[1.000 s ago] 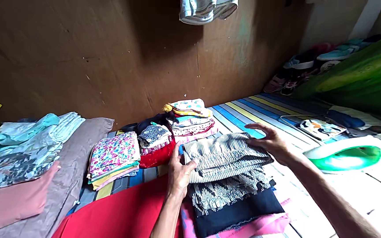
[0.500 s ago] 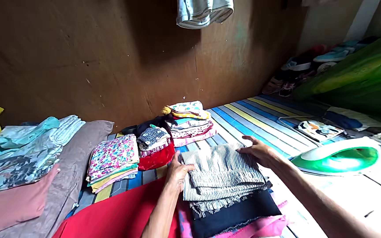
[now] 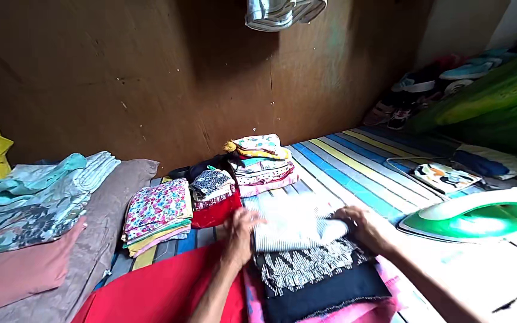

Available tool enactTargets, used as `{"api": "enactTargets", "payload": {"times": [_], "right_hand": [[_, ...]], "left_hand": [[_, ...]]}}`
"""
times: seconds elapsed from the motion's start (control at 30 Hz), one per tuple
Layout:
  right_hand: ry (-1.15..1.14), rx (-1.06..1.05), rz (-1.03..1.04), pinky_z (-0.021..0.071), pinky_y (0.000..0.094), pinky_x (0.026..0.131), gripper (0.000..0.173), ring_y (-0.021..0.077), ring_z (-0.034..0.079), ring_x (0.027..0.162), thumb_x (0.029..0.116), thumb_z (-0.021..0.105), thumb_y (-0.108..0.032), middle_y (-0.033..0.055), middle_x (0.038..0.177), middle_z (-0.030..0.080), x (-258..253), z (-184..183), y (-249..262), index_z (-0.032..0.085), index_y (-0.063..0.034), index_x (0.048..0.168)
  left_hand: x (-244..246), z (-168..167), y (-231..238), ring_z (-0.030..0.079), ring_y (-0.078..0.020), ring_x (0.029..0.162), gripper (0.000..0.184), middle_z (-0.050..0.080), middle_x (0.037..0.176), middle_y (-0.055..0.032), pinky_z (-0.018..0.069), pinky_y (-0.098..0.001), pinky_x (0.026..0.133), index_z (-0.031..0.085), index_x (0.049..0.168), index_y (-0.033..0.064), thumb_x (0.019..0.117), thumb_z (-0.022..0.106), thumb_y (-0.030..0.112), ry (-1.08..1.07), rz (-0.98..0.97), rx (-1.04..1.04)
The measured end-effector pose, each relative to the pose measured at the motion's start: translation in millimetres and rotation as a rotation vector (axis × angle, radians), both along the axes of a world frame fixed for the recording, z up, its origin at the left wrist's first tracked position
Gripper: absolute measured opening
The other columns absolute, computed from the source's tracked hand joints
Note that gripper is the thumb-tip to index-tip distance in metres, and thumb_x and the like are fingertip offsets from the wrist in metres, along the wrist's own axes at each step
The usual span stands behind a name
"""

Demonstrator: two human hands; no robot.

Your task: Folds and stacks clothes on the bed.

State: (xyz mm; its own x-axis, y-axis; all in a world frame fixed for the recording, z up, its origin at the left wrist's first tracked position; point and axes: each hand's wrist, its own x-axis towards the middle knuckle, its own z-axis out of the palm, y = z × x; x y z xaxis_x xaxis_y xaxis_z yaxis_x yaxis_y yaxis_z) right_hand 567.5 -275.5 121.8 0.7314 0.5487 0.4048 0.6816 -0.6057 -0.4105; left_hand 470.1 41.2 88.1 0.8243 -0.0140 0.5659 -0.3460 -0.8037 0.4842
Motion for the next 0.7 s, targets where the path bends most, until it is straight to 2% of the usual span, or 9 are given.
{"api": "enactTargets", "payload": {"times": [0.1,0.2,0.33,0.43,0.5,0.57,0.6,0.63,0.7], "right_hand": [[-0.104,-0.058,0.056,0.0525,0.0611,0.090,0.036,0.0418,0.069,0.108,0.0789,0.066,0.017,0.0193,0.111,0.074,-3,-18,-5,0.077,-0.0025,0.108],[-0.055,-0.227,0.183,0.0513,0.0639,0.092,0.048,0.0408,0.064,0.119,0.0866,0.067,0.005,0.0148,0.135,0.065,0,-5,0,0.071,-0.0151,0.130],[-0.260,-0.019,0.241,0.0568,0.0580,0.091,0.038,0.0337,0.072,0.110,0.0892,0.058,0.012,0.0127,0.118,0.075,13,0,-2,0.079,-0.0099,0.112],[-0.317,0.002,0.193,0.0563,0.0588,0.092,0.039,0.0352,0.072,0.110,0.0870,0.059,0.011,0.0144,0.119,0.074,3,-10,-22,0.079,-0.0093,0.113],[-0.205,-0.057,0.167,0.0543,0.0589,0.097,0.046,0.0404,0.068,0.117,0.0851,0.058,0.013,0.0201,0.129,0.069,-14,-26,-31,0.074,-0.0067,0.124],[0.055,-0.201,0.105,0.0455,0.0625,0.106,0.051,0.0438,0.056,0.134,0.0945,0.059,0.004,0.0213,0.149,0.055,-30,-14,-35,0.061,-0.0101,0.144],[0.221,-0.302,0.086,0.0378,0.0676,0.109,0.052,0.0456,0.046,0.141,0.1000,0.060,-0.008,0.0206,0.158,0.045,-34,3,-34,0.052,-0.0125,0.152],[0.359,-0.393,0.076,0.0313,0.0707,0.111,0.055,0.0454,0.038,0.147,0.1030,0.061,-0.020,0.0193,0.163,0.037,-35,22,-30,0.046,-0.0141,0.155],[0.423,-0.473,0.048,0.0279,0.0752,0.109,0.052,0.0476,0.035,0.148,0.1067,0.053,-0.037,0.0193,0.163,0.037,-29,51,-18,0.049,-0.0136,0.153]], "left_hand": [[-6,-21,0,0.058,-0.0413,0.128,0.030,0.067,0.128,-0.0231,0.0429,-0.0529,0.111,0.079,0.108,0.0041,0.0861,0.062,-0.007,0.041,-0.067,-0.119],[-1,-13,-3,0.064,-0.0384,0.121,0.026,0.070,0.121,-0.0249,0.0472,-0.0497,0.108,0.080,0.104,0.0019,0.0865,0.063,-0.008,0.047,-0.079,-0.159],[14,0,-13,0.064,-0.0411,0.120,0.030,0.071,0.118,-0.0263,0.0489,-0.0529,0.105,0.081,0.100,0.0032,0.0828,0.064,-0.015,-0.004,-0.105,-0.129],[21,-10,-19,0.063,-0.0421,0.122,0.032,0.071,0.118,-0.0243,0.0481,-0.0540,0.105,0.082,0.099,0.0074,0.0846,0.062,-0.013,-0.073,-0.136,-0.045],[19,-19,-14,0.061,-0.0424,0.125,0.033,0.071,0.121,-0.0213,0.0465,-0.0550,0.106,0.083,0.101,0.0122,0.0892,0.060,-0.008,-0.051,-0.114,-0.005],[14,-20,-4,0.060,-0.0458,0.125,0.032,0.071,0.122,-0.0212,0.0451,-0.0583,0.107,0.083,0.104,0.0131,0.0914,0.061,-0.006,-0.013,-0.062,0.016],[10,-14,2,0.059,-0.0466,0.126,0.030,0.071,0.123,-0.0212,0.0437,-0.0589,0.108,0.083,0.104,0.0124,0.0926,0.062,-0.005,0.036,-0.028,0.025],[6,-6,8,0.059,-0.0466,0.126,0.028,0.071,0.123,-0.0211,0.0428,-0.0584,0.109,0.083,0.103,0.0112,0.0931,0.062,-0.004,0.083,0.011,0.032],[3,13,9,0.062,-0.0445,0.122,0.024,0.072,0.119,-0.0219,0.0463,-0.0572,0.104,0.082,0.095,0.0063,0.0905,0.063,-0.007,0.048,0.078,0.043]]}}
